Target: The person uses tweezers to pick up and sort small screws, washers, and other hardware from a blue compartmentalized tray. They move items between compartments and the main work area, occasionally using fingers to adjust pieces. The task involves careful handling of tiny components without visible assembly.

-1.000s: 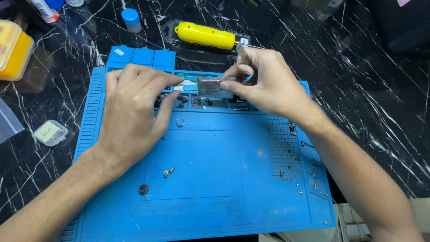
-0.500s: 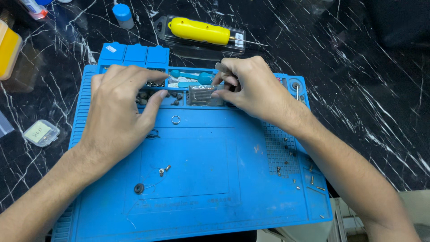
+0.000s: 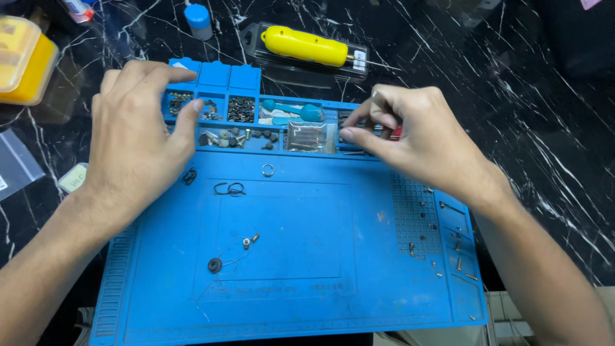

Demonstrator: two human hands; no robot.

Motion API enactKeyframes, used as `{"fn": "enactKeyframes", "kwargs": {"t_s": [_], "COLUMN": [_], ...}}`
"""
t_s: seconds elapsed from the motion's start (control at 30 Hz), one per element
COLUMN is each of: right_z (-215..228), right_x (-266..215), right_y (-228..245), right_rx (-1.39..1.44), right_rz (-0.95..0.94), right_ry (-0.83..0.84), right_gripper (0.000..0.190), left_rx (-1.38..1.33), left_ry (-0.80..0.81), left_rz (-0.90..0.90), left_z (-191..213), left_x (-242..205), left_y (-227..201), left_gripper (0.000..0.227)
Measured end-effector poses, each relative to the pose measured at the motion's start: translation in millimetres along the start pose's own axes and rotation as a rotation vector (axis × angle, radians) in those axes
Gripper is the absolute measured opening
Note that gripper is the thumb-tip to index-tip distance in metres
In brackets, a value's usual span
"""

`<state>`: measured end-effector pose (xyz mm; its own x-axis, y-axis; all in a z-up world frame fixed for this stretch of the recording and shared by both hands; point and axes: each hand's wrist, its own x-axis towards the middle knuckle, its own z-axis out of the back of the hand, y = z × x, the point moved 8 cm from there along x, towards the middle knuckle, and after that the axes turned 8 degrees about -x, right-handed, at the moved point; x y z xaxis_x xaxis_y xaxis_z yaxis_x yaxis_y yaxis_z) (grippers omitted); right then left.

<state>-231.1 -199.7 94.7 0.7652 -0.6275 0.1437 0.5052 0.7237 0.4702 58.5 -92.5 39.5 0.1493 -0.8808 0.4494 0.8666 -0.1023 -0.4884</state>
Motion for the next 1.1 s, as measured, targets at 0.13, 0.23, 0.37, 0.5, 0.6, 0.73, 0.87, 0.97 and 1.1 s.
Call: {"fn": "enactKeyframes", "kwargs": {"t_s": [0.13, 0.23, 0.37, 0.5, 0.6, 0.73, 0.87, 0.97, 1.1], "right_z": [-8.0, -13.7, -21.7, -29.7, -33.1, -38.4, -45.2, -53.2, -68.6], "right_x": [-5.8, -5.3, 0.9, 12.3, 21.5, 36.3, 46.0, 53.9, 67.4], "right_y": [4.0, 4.5, 10.5, 15.1, 21.7, 32.2, 37.6, 37.5, 41.7], "right_rx": [-0.035, -0.057, -0.109, -0.099, -0.108, -0.119, -0.037, -0.058, -0.045], "right_rz": [0.012, -0.055, -0.089, -0.096, -0.058, -0.014, -0.013, 0.029, 0.174], "right_ry": [0.043, 0.121, 0.189, 0.219, 0.206, 0.211, 0.252, 0.247, 0.216], "right_gripper": [0.058, 0.055, 0.052, 0.051, 0.054, 0.051, 0.052, 0.053, 0.054], "left_rx": [-0.044, -0.144, -0.258, -0.353, -0.410, -0.424, -0.331, -0.250, -0.257], "left_ry": [0.026, 0.085, 0.155, 0.170, 0.147, 0.113, 0.022, 0.042, 0.371], "left_rz": [0.076, 0.188, 0.280, 0.338, 0.370, 0.338, 0.166, -0.084, -0.185], "left_z": [-5.5, -14.8, -18.4, -17.5, -14.2, -11.5, -5.7, 2.1, -20.9], "left_x": [2.6, 5.2, 7.0, 9.1, 11.2, 13.5, 10.3, 11.5, 3.1], "left_y": [23.0, 45.7, 57.1, 62.3, 63.6, 63.5, 50.6, 13.7, -15.0], "left_gripper": [0.043, 0.049, 0.058, 0.062, 0.060, 0.055, 0.042, 0.026, 0.036]}}
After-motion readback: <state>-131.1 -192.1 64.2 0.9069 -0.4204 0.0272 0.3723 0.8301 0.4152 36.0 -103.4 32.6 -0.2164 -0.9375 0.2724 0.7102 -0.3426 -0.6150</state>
